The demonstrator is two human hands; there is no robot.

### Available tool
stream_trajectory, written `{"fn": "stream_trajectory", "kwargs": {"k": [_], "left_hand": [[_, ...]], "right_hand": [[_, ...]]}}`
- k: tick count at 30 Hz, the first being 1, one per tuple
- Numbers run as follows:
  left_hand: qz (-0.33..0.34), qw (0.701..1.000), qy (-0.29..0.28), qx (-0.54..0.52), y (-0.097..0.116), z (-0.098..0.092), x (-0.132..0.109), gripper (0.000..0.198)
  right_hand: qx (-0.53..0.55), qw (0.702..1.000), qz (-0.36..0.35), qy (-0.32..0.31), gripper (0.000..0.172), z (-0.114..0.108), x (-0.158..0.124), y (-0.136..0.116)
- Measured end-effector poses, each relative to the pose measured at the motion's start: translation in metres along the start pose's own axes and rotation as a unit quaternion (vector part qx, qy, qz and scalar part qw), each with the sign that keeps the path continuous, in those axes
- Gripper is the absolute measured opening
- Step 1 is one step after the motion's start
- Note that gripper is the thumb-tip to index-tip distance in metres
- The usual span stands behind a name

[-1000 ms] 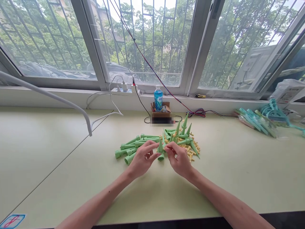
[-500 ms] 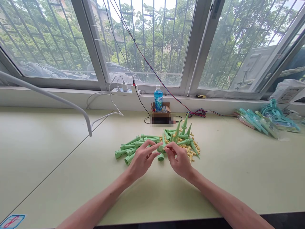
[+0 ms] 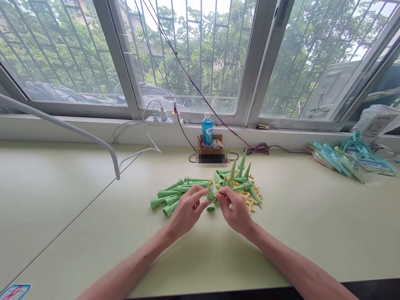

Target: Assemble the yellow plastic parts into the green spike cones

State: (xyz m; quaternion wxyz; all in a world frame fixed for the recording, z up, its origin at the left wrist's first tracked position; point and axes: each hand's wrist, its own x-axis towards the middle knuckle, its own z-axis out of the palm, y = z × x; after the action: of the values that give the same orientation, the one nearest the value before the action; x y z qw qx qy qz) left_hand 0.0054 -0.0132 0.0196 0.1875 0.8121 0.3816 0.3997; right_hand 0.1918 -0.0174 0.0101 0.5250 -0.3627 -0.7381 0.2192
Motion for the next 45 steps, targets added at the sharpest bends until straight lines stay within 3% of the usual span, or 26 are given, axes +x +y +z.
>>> {"fn": "stream_trajectory", "kwargs": {"k": [9, 12, 15, 19, 24, 33, 45], "left_hand": [[0.002, 1.0, 0.021, -0.01, 0.005, 0.0, 0.0, 0.027], [-0.034, 0.998, 0.054, -0.03, 0.009, -0.001, 0.003, 0.022], [-0.082, 0.992, 0.068, -0.065, 0.012, -0.002, 0.006, 0.039], [-0.17, 0.974, 0.012, -0.15, 0.013, -0.003, 0.008, 0.064], [-0.241, 0.946, -0.055, -0.211, 0.016, -0.007, 0.009, 0.078], [-0.254, 0.928, -0.119, -0.245, 0.015, -0.007, 0.01, 0.078], [-0.256, 0.932, -0.127, -0.223, 0.01, -0.008, 0.007, 0.072]], "right_hand": [[-0.009, 0.999, 0.003, 0.032, 0.018, 0.0, 0.0, -0.004], [-0.01, 0.999, 0.005, 0.04, 0.017, 0.0, 0.0, -0.003], [-0.016, 0.999, 0.006, 0.043, 0.017, -0.001, 0.0, -0.003], [-0.03, 0.999, -0.01, 0.036, 0.019, -0.001, 0.0, -0.003], [-0.034, 0.998, -0.053, 0.019, 0.02, -0.002, 0.001, -0.007], [-0.042, 0.994, -0.103, -0.019, 0.02, 0.0, 0.0, -0.004], [-0.047, 0.995, -0.079, -0.028, 0.023, -0.002, 0.0, -0.006]]}}
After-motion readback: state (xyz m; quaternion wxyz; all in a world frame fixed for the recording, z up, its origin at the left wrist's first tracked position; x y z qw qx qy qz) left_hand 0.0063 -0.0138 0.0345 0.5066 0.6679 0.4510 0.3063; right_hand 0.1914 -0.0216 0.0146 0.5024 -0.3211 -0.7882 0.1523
